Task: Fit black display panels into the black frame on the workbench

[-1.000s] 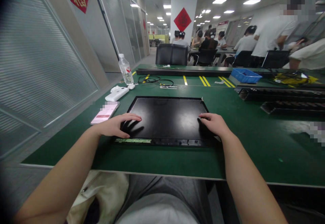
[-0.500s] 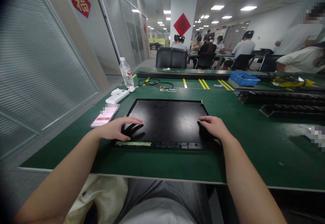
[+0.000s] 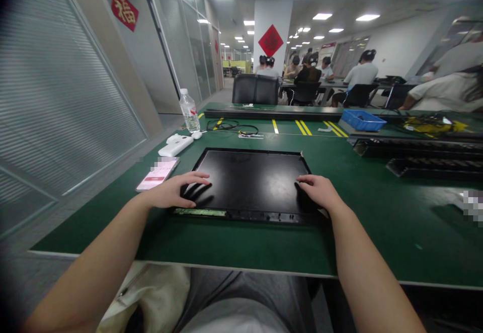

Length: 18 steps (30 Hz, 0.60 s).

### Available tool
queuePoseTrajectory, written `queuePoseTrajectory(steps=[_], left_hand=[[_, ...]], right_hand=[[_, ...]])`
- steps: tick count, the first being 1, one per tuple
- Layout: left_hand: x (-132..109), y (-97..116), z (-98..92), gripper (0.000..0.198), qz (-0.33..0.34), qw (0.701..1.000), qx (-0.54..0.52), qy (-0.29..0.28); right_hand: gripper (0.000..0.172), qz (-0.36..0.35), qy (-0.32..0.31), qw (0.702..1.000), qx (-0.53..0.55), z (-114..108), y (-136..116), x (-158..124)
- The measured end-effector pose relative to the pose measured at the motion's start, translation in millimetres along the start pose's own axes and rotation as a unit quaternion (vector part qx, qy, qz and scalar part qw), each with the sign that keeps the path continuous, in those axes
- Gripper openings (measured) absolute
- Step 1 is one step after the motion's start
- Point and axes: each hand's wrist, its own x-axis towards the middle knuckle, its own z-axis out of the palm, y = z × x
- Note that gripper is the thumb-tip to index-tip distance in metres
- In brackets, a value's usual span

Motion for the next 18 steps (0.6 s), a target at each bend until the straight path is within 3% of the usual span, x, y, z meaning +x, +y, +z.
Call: queuePoseTrajectory(steps=[10,18], left_hand=[[-1,-5,2.5,0.061,-0.044,0.999,0.004,0.024],[1,-14,6.1,0.076,-0.099,0.993,0.029,0.054]], right_hand=[[0.023,0.011,0.021,1.0,-0.01,1,6,2],[0.024,0.003,0.03,1.0,-0.009,-1,2,0]])
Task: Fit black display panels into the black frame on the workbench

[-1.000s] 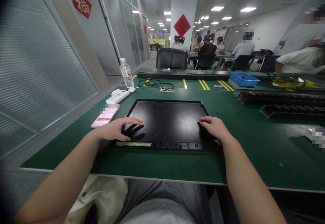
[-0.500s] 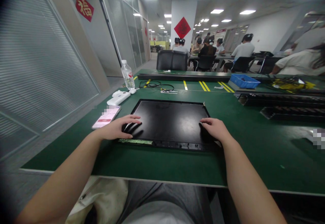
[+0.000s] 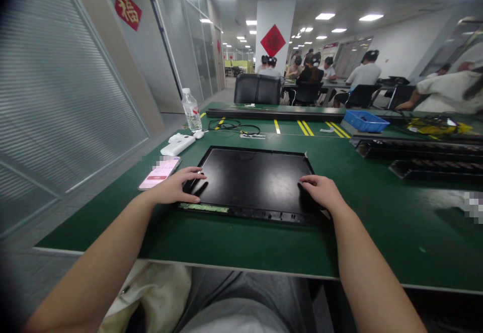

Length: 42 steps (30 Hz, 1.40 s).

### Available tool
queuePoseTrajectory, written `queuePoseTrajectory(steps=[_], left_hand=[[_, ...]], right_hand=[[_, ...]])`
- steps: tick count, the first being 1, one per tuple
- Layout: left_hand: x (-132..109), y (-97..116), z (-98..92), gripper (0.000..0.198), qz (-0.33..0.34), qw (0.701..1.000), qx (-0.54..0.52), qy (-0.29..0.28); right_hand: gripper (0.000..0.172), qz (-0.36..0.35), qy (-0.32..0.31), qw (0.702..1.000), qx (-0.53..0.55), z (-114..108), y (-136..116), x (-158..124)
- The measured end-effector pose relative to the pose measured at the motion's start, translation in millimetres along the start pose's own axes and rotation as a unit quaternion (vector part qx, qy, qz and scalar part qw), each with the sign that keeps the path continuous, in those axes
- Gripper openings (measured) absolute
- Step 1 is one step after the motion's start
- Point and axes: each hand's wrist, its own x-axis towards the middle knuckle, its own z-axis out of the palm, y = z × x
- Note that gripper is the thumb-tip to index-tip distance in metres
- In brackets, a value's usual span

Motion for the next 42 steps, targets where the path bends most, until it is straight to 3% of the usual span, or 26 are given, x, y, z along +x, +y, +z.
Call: queuePoseTrajectory(steps=[5,10,18,23,29,32,35,39,42], left_hand=[[7,-2,7.3,0.073,-0.066,0.993,0.013,0.096],[9,-8,8.3,0.06,-0.111,0.989,0.008,0.101],[9,-11,9.2,0.055,-0.126,0.985,0.021,0.113],[9,-7,9.9,0.056,-0.141,0.983,0.014,0.114],[10,-2,11.7,0.056,-0.152,0.971,-0.093,0.159],[13,2,11.6,0.058,-0.159,0.94,-0.241,0.18],[16,7,11.7,0.059,-0.195,0.889,-0.361,0.203],[20,16,12.6,0.055,-0.256,0.804,-0.469,0.26],[22,24,11.4,0.055,-0.285,0.765,-0.513,0.264]], right_hand=[[0.029,0.034,0.06,0.997,0.016,-5,-3,-2],[0.031,0.114,0.094,0.989,0.011,-6,10,4],[0.041,0.119,0.088,0.989,-0.018,0,24,14],[0.034,0.117,0.065,0.99,-0.038,1,23,13],[0.037,0.111,0.045,0.992,-0.051,2,23,11],[0.038,0.109,0.043,0.991,-0.056,1,22,11],[0.037,0.121,0.04,0.991,-0.049,2,22,11],[0.036,0.128,0.038,0.99,-0.054,3,21,11],[0.036,0.126,0.033,0.989,-0.072,2,20,11]])
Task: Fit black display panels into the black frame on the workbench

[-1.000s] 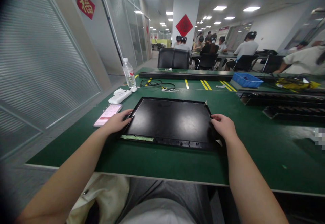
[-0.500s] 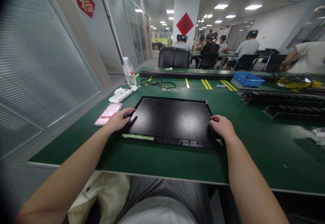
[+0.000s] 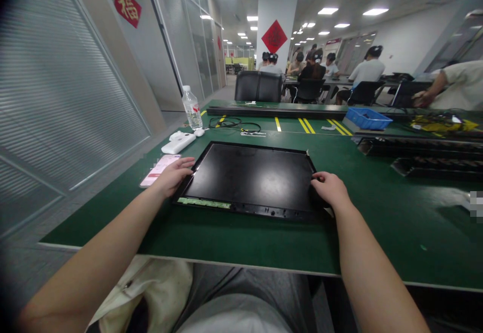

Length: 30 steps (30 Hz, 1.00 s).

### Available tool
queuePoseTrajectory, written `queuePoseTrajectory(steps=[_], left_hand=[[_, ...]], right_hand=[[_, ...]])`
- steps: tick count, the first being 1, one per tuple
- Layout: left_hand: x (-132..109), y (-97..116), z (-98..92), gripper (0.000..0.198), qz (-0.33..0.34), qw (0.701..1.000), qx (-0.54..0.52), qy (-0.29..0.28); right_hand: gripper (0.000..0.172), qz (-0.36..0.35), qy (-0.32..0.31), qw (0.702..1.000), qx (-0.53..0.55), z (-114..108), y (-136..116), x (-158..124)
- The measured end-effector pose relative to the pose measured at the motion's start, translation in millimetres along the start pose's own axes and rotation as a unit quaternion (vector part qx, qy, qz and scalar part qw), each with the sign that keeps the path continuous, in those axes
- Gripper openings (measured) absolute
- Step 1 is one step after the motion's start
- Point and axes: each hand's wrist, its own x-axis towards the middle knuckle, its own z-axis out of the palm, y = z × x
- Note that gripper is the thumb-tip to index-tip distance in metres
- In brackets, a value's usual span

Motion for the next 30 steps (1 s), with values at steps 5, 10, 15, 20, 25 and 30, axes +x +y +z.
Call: queuePoseTrajectory(steps=[5,10,15,20,25,30], left_hand=[[-10,10,7.7,0.066,-0.085,0.996,-0.016,-0.011],[-10,12,8.3,0.069,-0.104,0.993,-0.049,-0.013],[-8,10,4.2,0.069,-0.115,0.991,-0.061,-0.044],[-5,7,-4.9,0.068,-0.122,0.986,-0.06,-0.093],[-5,6,-10.7,0.078,-0.115,0.982,-0.06,-0.134],[-9,9,-12.6,0.081,-0.102,0.979,-0.051,-0.172]], right_hand=[[0.035,-0.004,-0.001,1.0,-0.006,-2,-1,-1],[0.033,-0.012,0.001,1.0,0.001,-2,-3,-2],[0.031,-0.017,0.0,1.0,0.0,-3,-5,-4],[0.032,-0.015,-0.001,1.0,-0.001,-3,-5,-4],[0.031,-0.019,0.008,1.0,-0.004,-2,-3,-3],[0.032,-0.017,0.004,1.0,-0.01,-2,-3,-4]])
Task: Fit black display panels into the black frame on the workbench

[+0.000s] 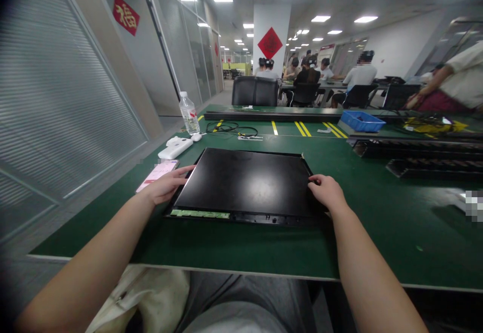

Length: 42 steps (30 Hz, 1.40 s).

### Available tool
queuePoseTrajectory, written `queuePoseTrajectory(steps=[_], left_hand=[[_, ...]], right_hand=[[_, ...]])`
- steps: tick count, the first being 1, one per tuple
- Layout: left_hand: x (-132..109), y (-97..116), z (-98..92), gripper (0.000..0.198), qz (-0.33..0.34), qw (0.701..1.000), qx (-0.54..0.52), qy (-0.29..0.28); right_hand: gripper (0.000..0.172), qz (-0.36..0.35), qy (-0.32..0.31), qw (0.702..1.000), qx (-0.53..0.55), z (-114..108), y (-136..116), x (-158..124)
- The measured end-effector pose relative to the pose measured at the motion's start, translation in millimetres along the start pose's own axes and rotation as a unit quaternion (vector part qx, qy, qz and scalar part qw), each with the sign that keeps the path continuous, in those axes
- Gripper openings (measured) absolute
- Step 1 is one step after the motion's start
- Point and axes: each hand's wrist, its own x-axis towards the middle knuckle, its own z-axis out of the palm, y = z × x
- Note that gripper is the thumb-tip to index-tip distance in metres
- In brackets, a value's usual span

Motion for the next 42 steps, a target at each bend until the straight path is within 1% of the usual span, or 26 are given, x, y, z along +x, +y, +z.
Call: queuePoseTrajectory(steps=[4,6,10,14,15,17,18,19,23,26,29,31,32,34,36,39,42], left_hand=[[-2,2,-2.5,0.079,0.005,1.0,-0.001,-0.014],[-3,2,-2.9,0.072,0.007,1.0,-0.004,-0.013],[-2,2,-1.0,0.053,-0.005,1.0,0.003,-0.004],[2,3,-0.1,0.049,-0.016,1.0,0.003,0.009],[2,4,-0.5,0.044,-0.012,1.0,-0.011,0.019],[3,5,-1.7,0.026,-0.004,0.998,-0.038,0.047],[2,6,-2.3,0.018,0.0,0.997,-0.042,0.058],[1,6,-2.9,0.013,0.004,0.997,-0.037,0.065],[-2,6,-4.2,0.026,0.028,0.998,0.022,0.053],[-3,5,-4.7,0.032,0.059,0.996,0.036,0.053],[-3,5,-3.5,0.041,0.111,0.992,0.024,0.062],[-5,5,-1.2,0.043,0.155,0.986,0.021,0.054],[-6,5,0.2,0.043,0.177,0.983,0.022,0.047],[-7,5,2.8,0.044,0.211,0.977,0.023,0.033],[-8,4,4.7,0.048,0.225,0.974,0.022,0.029],[-8,3,5.6,0.053,0.236,0.97,0.019,0.052],[-6,2,5.3,0.055,0.23,0.97,0.008,0.084]], right_hand=[[0.031,-0.002,0.008,1.0,-0.002,0,0,0],[0.031,-0.002,0.005,1.0,-0.002,0,0,0],[0.031,0.0,-0.006,1.0,0.004,-1,-1,-1],[0.03,-0.006,0.001,1.0,0.014,-1,-3,-2],[0.029,-0.006,0.002,1.0,0.017,-1,-3,-2],[0.029,-0.008,0.003,1.0,0.023,0,-4,-3],[0.029,-0.008,0.002,1.0,0.026,0,-5,-4],[0.028,-0.009,0.001,1.0,0.029,0,-6,-4],[0.028,-0.016,-0.004,0.999,0.033,1,-8,-5],[0.033,-0.012,-0.008,0.999,0.041,1,-7,-4],[0.042,0.005,-0.015,0.999,0.048,0,-8,-3],[0.046,0.02,-0.019,0.997,0.066,-1,-10,-2],[0.046,0.028,-0.019,0.996,0.082,-2,-10,-2],[0.04,0.047,-0.013,0.991,0.128,-1,-11,-3],[0.032,0.065,-0.003,0.979,0.194,0,-11,-3],[0.027,0.078,0.017,0.949,0.304,1,-12,-4],[0.031,0.03,0.017,0.915,0.402,-7,-19,-10]])
